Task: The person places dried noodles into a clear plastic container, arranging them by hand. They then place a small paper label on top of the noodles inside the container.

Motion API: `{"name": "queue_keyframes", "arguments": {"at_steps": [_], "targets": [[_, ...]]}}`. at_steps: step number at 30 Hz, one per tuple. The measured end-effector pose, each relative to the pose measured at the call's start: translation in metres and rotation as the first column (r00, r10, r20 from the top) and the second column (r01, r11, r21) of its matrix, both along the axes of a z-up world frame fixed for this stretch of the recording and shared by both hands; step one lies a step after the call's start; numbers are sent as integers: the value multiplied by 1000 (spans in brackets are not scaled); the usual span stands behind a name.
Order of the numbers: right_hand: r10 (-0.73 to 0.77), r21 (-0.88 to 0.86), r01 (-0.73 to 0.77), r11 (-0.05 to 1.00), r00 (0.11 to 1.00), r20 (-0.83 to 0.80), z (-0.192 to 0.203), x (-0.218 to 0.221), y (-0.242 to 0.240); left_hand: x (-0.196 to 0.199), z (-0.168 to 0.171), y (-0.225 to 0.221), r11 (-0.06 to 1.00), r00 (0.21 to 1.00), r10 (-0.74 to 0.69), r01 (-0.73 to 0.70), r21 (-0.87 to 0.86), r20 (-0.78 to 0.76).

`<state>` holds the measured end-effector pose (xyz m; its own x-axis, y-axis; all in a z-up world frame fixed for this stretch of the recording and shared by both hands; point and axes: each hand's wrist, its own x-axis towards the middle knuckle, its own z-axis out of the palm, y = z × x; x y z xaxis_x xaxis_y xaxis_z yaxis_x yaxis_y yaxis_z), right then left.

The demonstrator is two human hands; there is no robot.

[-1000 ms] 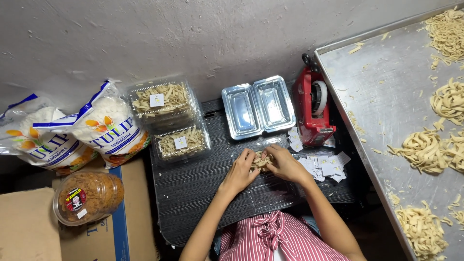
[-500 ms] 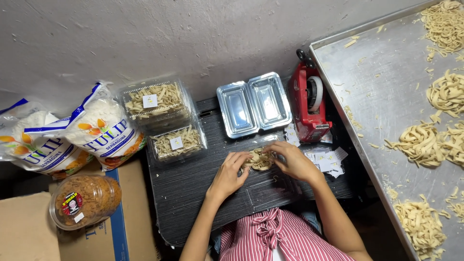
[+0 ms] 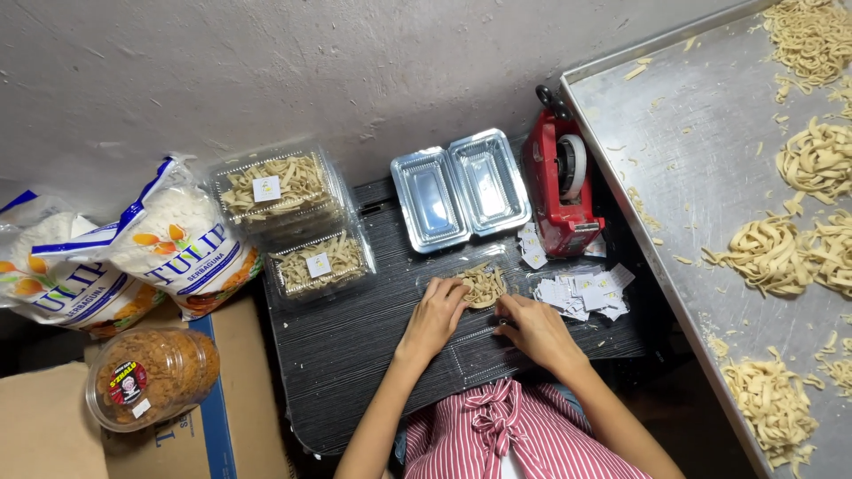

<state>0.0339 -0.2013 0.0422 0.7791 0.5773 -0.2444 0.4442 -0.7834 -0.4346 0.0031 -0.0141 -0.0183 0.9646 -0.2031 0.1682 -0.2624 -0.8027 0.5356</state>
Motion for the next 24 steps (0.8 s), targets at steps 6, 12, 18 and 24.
{"name": "queue_keyframes", "arguments": {"at_steps": [6, 12, 18, 24], "targets": [[-73, 139, 74, 988, 997, -8, -27, -9, -2, 2, 12, -9, 964, 963, 132, -70, -257, 233], [-57, 232, 54, 971, 998, 8, -26, -11, -3, 9, 13, -12, 993, 968, 59, -32, -111, 244], [-113, 371, 113, 922, 993, -22, 2, -3, 2, 13, -15, -13, 999, 982, -25, 20, 30, 185], [-14, 410, -43, 911, 991, 135, -3, 25, 21, 10, 13, -1, 987, 975, 36, -69, 146, 217]]}}
